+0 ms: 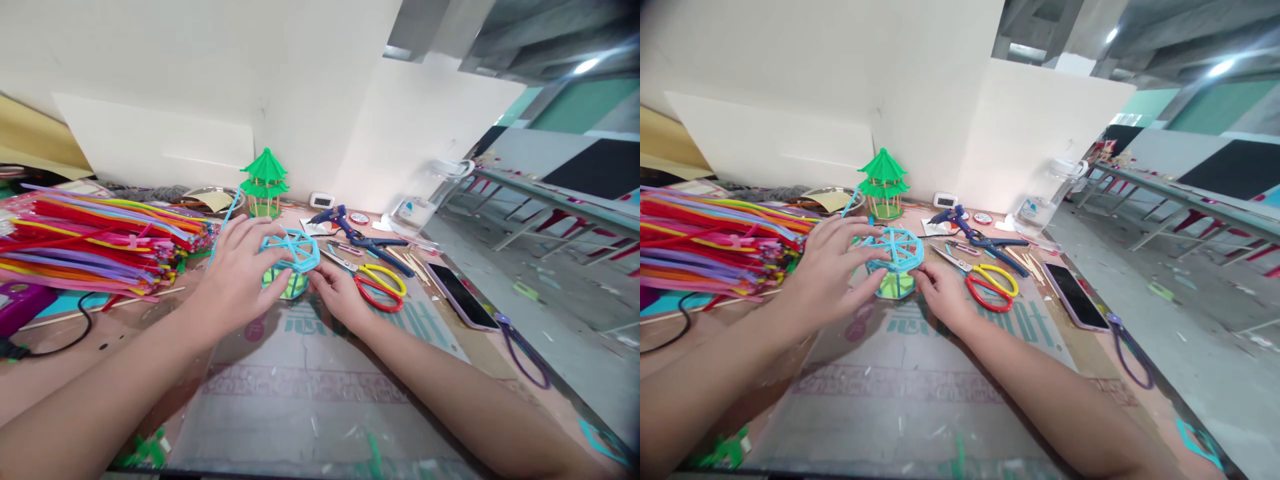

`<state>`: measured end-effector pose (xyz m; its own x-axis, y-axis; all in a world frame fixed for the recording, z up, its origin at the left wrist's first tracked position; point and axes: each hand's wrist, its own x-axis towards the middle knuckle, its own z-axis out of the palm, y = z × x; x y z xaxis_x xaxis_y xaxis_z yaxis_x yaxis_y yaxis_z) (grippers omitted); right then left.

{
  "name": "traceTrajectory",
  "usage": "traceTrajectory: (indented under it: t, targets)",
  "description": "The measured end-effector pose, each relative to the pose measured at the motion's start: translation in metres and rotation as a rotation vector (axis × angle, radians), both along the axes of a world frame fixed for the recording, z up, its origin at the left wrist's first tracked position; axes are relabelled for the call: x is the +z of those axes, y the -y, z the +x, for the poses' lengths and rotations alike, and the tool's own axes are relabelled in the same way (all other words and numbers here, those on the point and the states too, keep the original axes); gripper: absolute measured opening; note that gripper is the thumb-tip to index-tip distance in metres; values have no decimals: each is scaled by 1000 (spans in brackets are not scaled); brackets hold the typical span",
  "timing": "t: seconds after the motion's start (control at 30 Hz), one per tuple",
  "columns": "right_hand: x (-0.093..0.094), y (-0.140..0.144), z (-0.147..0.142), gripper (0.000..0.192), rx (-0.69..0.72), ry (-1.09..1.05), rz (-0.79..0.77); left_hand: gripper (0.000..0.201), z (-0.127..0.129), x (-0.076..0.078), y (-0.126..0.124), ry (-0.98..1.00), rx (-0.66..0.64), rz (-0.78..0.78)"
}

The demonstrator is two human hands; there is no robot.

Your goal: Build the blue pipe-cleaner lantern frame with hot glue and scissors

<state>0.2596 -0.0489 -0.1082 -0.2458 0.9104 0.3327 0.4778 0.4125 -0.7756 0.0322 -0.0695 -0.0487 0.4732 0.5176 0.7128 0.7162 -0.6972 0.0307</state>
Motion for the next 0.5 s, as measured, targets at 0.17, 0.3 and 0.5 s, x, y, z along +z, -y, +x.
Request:
traceTrajectory:
  t: [0.17, 0.3, 0.5]
  targets:
    - [-2, 0, 0, 29, 14, 20, 42, 16, -2, -2, -4, -25, 5, 45]
    - [0, 2, -1, 28, 28, 28, 65, 13, -3, -2, -6, -41, 10, 58]
    - [3, 4, -3, 27, 42, 29, 83, 14, -2, -3, -6, -41, 19, 68]
